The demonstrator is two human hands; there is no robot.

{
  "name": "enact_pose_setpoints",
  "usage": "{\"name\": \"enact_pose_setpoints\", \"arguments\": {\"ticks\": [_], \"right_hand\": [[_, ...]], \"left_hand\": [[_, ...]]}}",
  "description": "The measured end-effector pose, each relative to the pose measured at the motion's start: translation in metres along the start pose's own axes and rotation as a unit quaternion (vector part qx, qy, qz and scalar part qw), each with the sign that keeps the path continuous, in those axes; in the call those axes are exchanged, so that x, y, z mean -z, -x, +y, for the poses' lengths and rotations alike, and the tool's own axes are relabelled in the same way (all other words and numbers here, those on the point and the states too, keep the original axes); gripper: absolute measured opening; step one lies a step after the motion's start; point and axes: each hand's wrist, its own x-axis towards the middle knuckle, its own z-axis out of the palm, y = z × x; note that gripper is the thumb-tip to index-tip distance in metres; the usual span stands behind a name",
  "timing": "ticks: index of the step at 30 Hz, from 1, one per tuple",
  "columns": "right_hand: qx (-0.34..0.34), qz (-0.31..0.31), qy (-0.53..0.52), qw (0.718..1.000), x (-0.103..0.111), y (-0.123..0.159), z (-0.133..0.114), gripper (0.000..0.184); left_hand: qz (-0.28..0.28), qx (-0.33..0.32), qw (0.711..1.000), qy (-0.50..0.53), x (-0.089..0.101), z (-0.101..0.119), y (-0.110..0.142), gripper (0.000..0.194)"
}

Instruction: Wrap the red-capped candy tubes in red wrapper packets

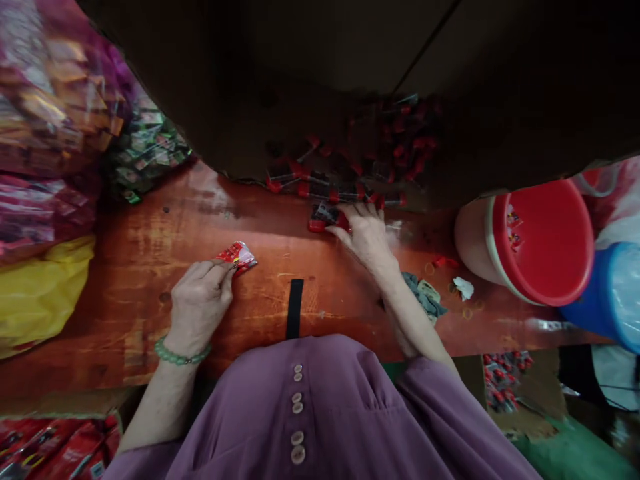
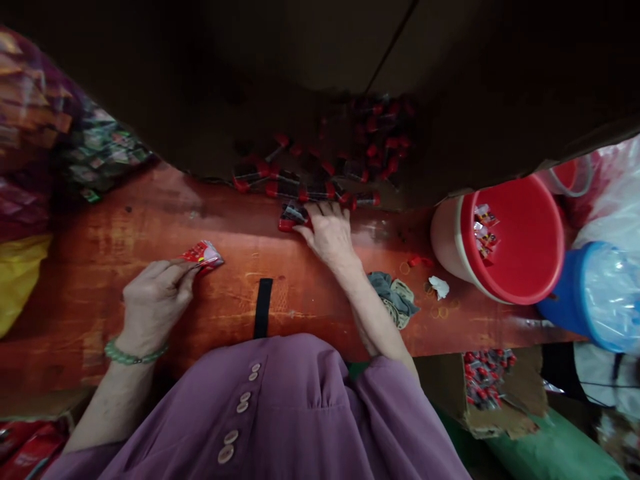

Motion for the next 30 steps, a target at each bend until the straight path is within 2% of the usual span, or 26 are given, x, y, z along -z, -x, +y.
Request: {"name": "enact_pose_setpoints", "arguments": {"ticks": [3, 5, 7, 8, 10, 12, 14, 15, 17, 19, 25, 30], "right_hand": [[0.016, -0.039, -0.021, 0.999, -0.004, -0.014, -0.008, 0.038], [0.026, -0.038, -0.069, 0.997, -0.005, -0.018, -0.007, 0.038], [0.018, -0.027, -0.164, 0.986, -0.007, -0.02, -0.002, 0.042], [0.003, -0.023, -0.234, 0.972, -0.009, -0.02, 0.001, 0.044], [-0.037, -0.022, -0.401, 0.915, -0.015, -0.017, 0.007, 0.049], [-0.072, -0.019, -0.55, 0.832, -0.022, -0.013, 0.011, 0.051], [-0.095, -0.01, -0.642, 0.761, -0.029, -0.006, 0.013, 0.052], [-0.105, -0.005, -0.668, 0.737, -0.031, -0.002, 0.013, 0.052], [-0.12, 0.004, -0.694, 0.71, -0.034, 0.006, 0.009, 0.052], [-0.121, 0.011, -0.698, 0.705, -0.033, 0.013, 0.004, 0.052], [-0.103, 0.003, -0.678, 0.728, -0.021, 0.033, -0.016, 0.054], [-0.087, -0.013, -0.696, 0.713, -0.021, 0.043, -0.031, 0.052]], "left_hand": [[-0.025, -0.002, 1.0, -0.013, 0.003, 0.003, -0.001, 0.023], [-0.045, 0.002, 0.999, -0.03, 0.005, 0.007, -0.004, 0.025], [-0.063, 0.004, 0.997, -0.041, 0.007, 0.009, -0.008, 0.026], [-0.069, 0.007, 0.997, -0.043, 0.007, 0.01, -0.009, 0.026], [-0.072, 0.013, 0.997, -0.041, 0.008, 0.011, -0.011, 0.026], [-0.069, 0.016, 0.997, -0.032, 0.009, 0.011, -0.012, 0.025], [-0.057, 0.017, 0.998, -0.016, 0.009, 0.009, -0.013, 0.024], [-0.046, 0.018, 0.999, -0.006, 0.009, 0.007, -0.013, 0.024], [-0.02, 0.026, 0.999, 0.016, 0.009, 0.005, -0.014, 0.024], [0.006, 0.039, 0.999, 0.037, 0.011, 0.002, -0.013, 0.021], [0.115, 0.08, 0.978, 0.153, 0.021, 0.007, -0.009, 0.005], [0.124, 0.098, 0.963, 0.22, 0.027, 0.024, -0.005, 0.005]]}}
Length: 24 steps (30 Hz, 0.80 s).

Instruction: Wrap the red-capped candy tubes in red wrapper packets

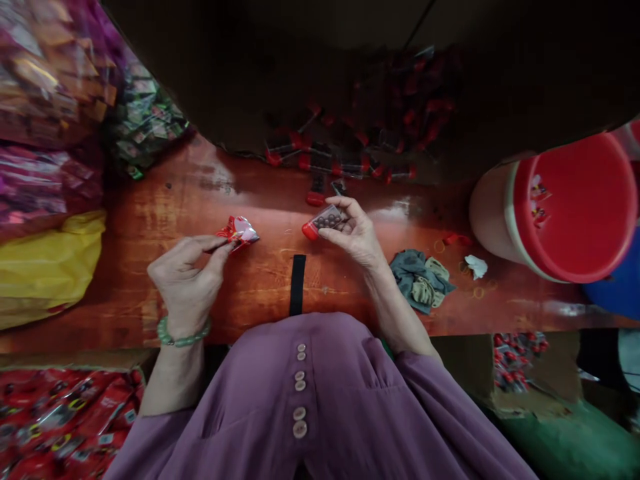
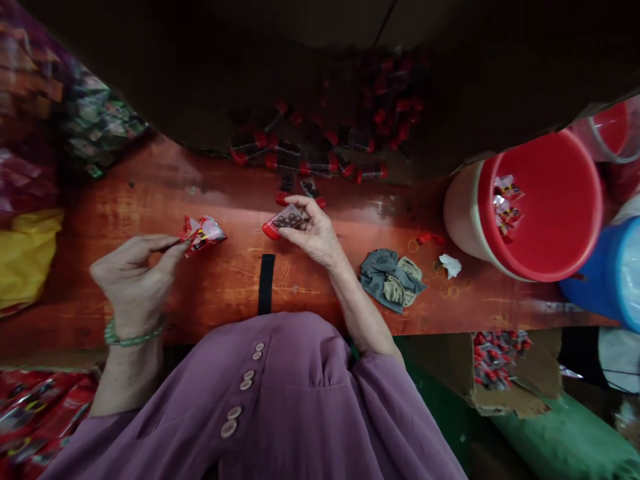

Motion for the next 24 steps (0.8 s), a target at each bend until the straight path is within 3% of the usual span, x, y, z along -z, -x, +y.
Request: {"name": "enact_pose_setpoints", "arguments": {"ticks": [10, 15, 19, 24], "right_hand": [[0.003, -0.001, 0.006, 1.0, -0.007, 0.017, 0.012, 0.04], [-0.022, 0.023, -0.089, 0.996, -0.004, 0.028, 0.019, 0.044], [-0.04, 0.047, -0.213, 0.975, -0.004, 0.033, 0.027, 0.051], [-0.031, 0.021, -0.254, 0.966, -0.007, 0.034, 0.037, 0.051]], "left_hand": [[-0.082, 0.004, 0.996, 0.036, -0.029, 0.035, 0.022, 0.006], [-0.093, 0.009, 0.994, 0.058, -0.037, 0.038, 0.029, 0.004], [-0.083, 0.012, 0.995, 0.058, -0.037, 0.044, 0.03, 0.005], [-0.084, 0.012, 0.994, 0.063, -0.038, 0.049, 0.032, 0.008]]}}
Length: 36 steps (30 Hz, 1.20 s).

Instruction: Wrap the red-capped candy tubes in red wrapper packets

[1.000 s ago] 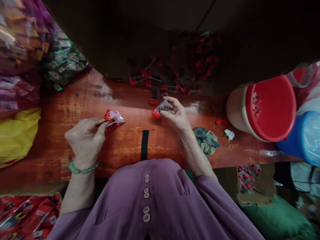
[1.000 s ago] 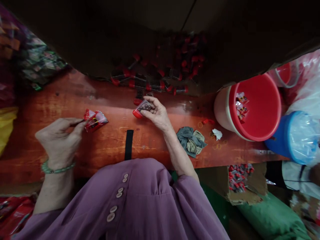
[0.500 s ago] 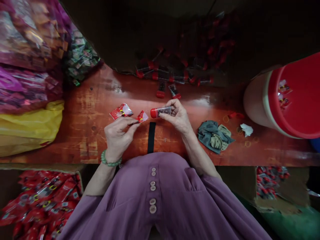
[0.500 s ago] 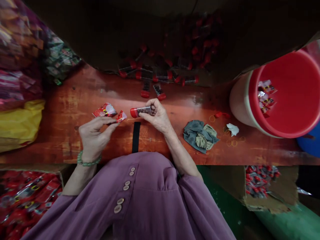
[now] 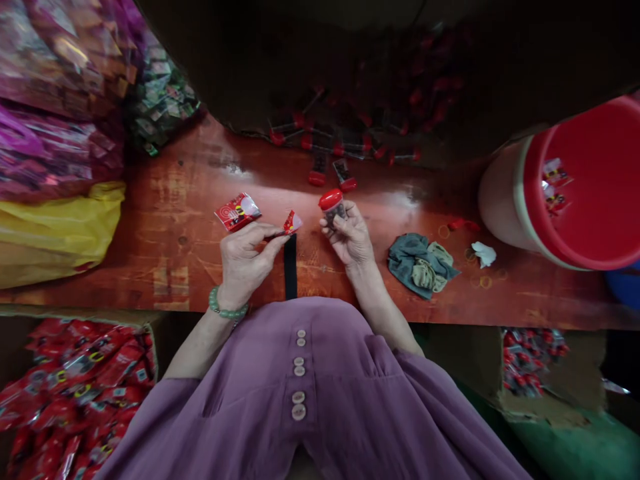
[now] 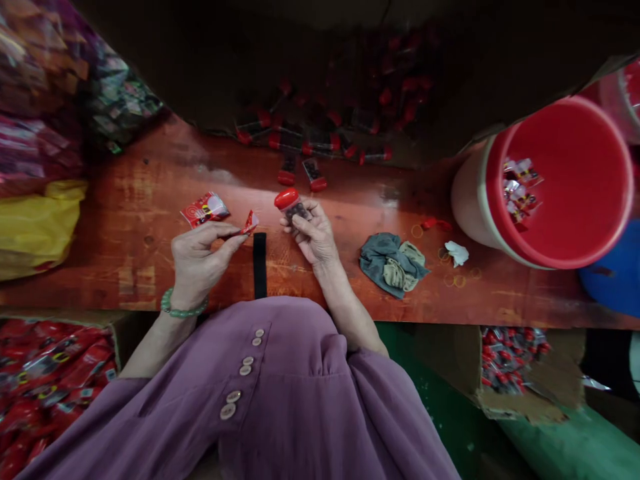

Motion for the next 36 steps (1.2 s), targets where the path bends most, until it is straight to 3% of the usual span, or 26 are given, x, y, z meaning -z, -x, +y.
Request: {"name": "enact_pose_setpoints", "arguments": {"ticks": [7, 16, 22, 28, 36], "right_hand": [[0.005, 0.011, 0.0, 1.0, -0.005, -0.001, 0.001, 0.053], [0.011, 0.052, -0.039, 0.998, -0.012, -0.012, 0.013, 0.041], [-0.005, 0.049, -0.079, 0.996, -0.015, -0.012, 0.009, 0.034], [-0.011, 0.032, -0.084, 0.996, -0.014, -0.007, 0.006, 0.038], [0.01, -0.013, 0.042, 0.999, 0.003, 0.004, -0.002, 0.05]], "left_hand": [[0.001, 0.032, 0.999, 0.025, 0.0, -0.009, 0.001, 0.01], [-0.014, 0.061, 0.998, 0.027, 0.003, -0.015, -0.002, 0.014], [0.035, 0.122, 0.989, 0.078, -0.003, -0.02, -0.001, 0.016], [0.039, 0.127, 0.985, 0.109, -0.009, -0.011, -0.006, 0.013], [0.02, 0.087, 0.99, 0.11, -0.015, -0.009, -0.009, 0.012]]}}
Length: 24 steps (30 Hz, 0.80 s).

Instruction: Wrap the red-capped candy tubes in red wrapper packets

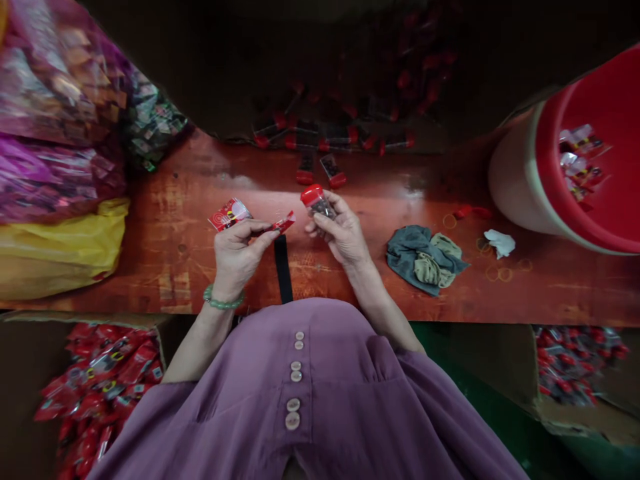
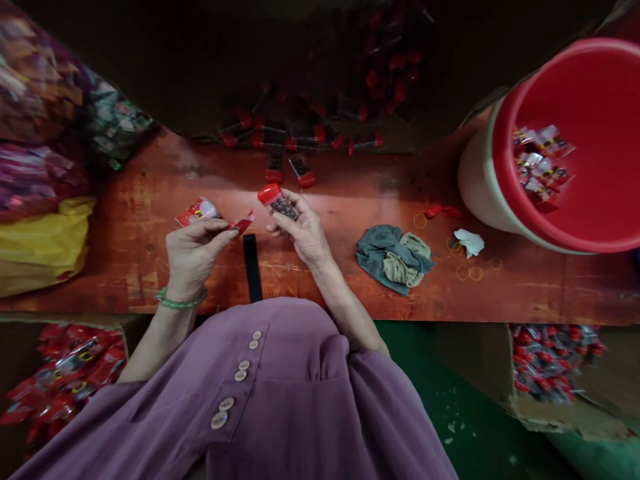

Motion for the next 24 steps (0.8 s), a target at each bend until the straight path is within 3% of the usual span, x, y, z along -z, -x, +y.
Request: {"name": "enact_pose_setpoints", "arguments": {"ticks": [8, 11, 15, 18, 24], "right_hand": [[0.124, -0.051, 0.236, 0.962, 0.002, 0.023, -0.033, 0.032], [0.165, -0.081, 0.337, 0.923, 0.0, 0.024, -0.04, 0.026], [0.21, -0.15, 0.461, 0.849, 0.0, 0.017, -0.046, 0.022], [0.213, -0.191, 0.509, 0.812, 0.0, 0.013, -0.051, 0.023], [0.163, -0.229, 0.564, 0.776, -0.003, 0.01, -0.057, 0.025]], "left_hand": [[-0.062, -0.148, 0.986, -0.034, 0.006, 0.007, -0.001, 0.004], [-0.064, -0.149, 0.986, -0.033, 0.009, 0.003, -0.002, 0.005], [-0.069, -0.142, 0.987, -0.028, 0.011, -0.004, -0.003, 0.005], [-0.069, -0.135, 0.988, -0.032, 0.012, -0.009, -0.004, 0.004], [-0.075, -0.14, 0.985, -0.064, 0.01, -0.011, -0.003, 0.006]]}}
